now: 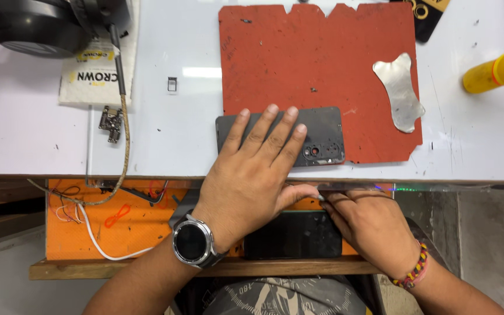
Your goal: The person uses a metal spudger and a precision screwdriver to pry and scrape around the camera module area on the back of a smartphone. They repeatedly flip the phone to work on both the black and gold back panels, applying adhesive from a yellow bottle and pressing the camera housing with a metal tool.
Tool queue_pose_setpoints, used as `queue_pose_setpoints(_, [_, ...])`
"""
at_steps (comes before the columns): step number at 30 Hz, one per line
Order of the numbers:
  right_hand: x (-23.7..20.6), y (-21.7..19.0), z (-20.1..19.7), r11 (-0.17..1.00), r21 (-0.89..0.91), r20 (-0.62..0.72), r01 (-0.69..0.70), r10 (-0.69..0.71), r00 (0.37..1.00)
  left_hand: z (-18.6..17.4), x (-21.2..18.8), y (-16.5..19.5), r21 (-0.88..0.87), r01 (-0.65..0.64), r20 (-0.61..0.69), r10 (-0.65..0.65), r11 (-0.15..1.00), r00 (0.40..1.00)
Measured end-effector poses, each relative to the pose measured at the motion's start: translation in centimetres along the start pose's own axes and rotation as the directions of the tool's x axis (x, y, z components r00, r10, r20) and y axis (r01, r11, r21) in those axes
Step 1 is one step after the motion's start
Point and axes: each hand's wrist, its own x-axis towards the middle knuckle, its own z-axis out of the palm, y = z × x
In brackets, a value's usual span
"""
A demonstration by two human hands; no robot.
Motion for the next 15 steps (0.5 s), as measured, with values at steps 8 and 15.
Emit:
queue_pose_setpoints(8, [-3.0,1.5,-1.4,0.96,0.28,0.042,0.019,-0.032,0.999,0.3,-0.1,0.1,-0.004,0.016,0.0,-0.016,1.0,1.0])
queue_pose_setpoints(15, [-5.8,6.1,-3.5,0.309,0.951,0.059,0.011,-0.218,0.974,0.7,-0.4,0.0,-0.008,0.019,-0.022,-0.019,1.0,1.0])
